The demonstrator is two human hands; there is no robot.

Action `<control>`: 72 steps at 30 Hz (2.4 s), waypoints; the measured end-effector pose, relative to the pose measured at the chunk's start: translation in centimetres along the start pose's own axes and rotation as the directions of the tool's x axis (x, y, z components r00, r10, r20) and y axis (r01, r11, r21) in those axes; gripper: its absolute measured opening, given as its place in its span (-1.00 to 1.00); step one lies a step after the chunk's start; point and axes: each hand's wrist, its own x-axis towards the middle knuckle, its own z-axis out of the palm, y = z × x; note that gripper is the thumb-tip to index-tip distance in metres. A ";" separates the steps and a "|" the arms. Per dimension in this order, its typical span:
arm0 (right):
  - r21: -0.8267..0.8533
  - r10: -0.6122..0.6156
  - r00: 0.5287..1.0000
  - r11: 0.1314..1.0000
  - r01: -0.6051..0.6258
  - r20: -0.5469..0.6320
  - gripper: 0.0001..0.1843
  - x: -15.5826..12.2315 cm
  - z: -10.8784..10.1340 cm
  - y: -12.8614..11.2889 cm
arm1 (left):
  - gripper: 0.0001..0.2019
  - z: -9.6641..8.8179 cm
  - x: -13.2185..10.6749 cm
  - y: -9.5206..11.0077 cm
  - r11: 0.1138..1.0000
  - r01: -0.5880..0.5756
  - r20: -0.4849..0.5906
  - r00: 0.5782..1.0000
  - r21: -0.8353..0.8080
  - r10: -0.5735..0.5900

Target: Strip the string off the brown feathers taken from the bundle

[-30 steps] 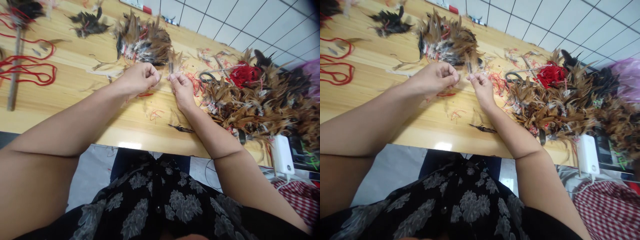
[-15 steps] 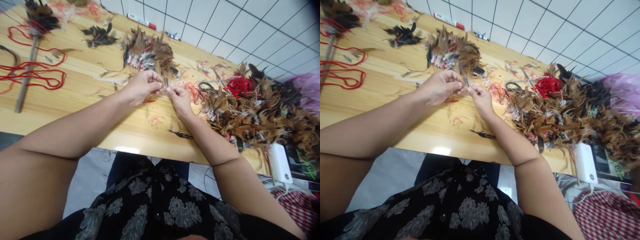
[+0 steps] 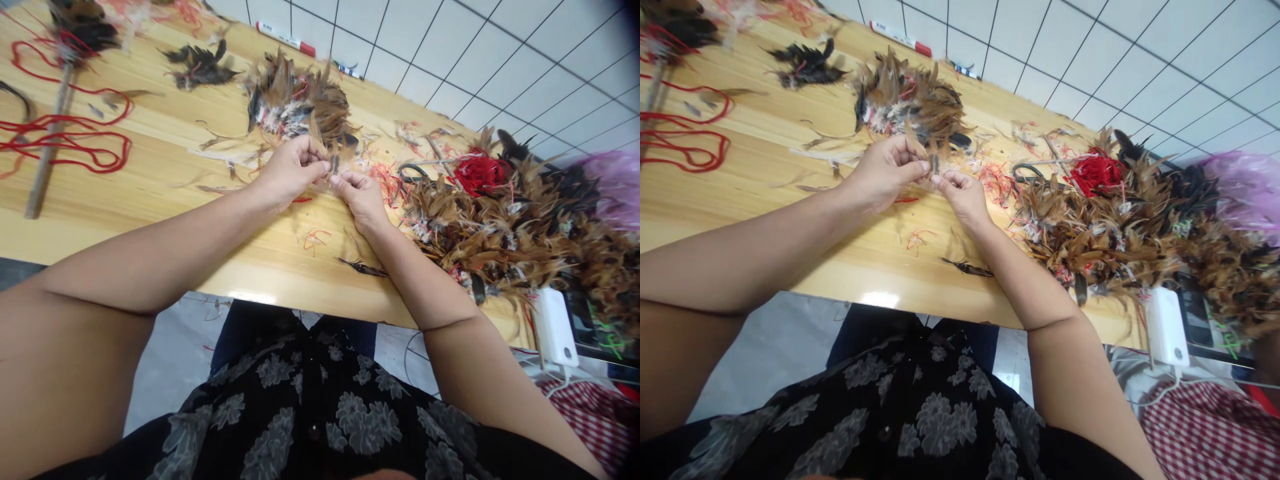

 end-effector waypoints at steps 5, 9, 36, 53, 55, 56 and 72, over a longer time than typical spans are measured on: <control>0.038 -0.023 1.000 0.999 0.023 0.001 -0.16 0.1 -0.1 0.0 | -0.74 0.4 0.0 -0.6 0.995 -0.078 -0.009 0.997 0.054 0.079; 0.061 -0.031 0.999 0.998 0.030 0.010 -0.19 0.1 0.0 0.2 | -0.74 0.6 -0.2 -0.7 0.991 -0.115 -0.017 0.993 0.068 0.117; -0.230 -0.147 0.988 0.964 0.134 -0.043 -0.26 0.4 -0.7 1.1 | -0.72 -1.6 0.4 0.1 0.988 0.051 0.170 0.982 0.146 -0.076; -0.433 -0.198 0.980 0.884 0.175 -0.008 -0.56 0.4 -1.1 1.7 | -0.74 -1.1 -0.2 1.1 0.987 0.051 0.236 0.968 0.155 -0.087; -0.462 -0.224 0.974 0.865 0.194 -0.011 -0.60 0.2 -1.0 1.8 | -0.77 -1.1 -0.1 0.5 0.979 -0.009 0.225 0.974 0.201 -0.038; -0.475 -0.234 0.972 0.856 0.201 -0.011 -0.63 0.1 -1.0 1.8 | -0.77 -1.1 0.1 0.1 0.973 -0.042 0.215 0.977 0.225 -0.007; -0.234 -0.177 0.983 0.955 0.183 0.048 -0.36 0.1 -0.7 1.9 | -0.60 -0.5 -0.5 1.8 0.966 0.186 0.106 0.980 -0.178 -0.169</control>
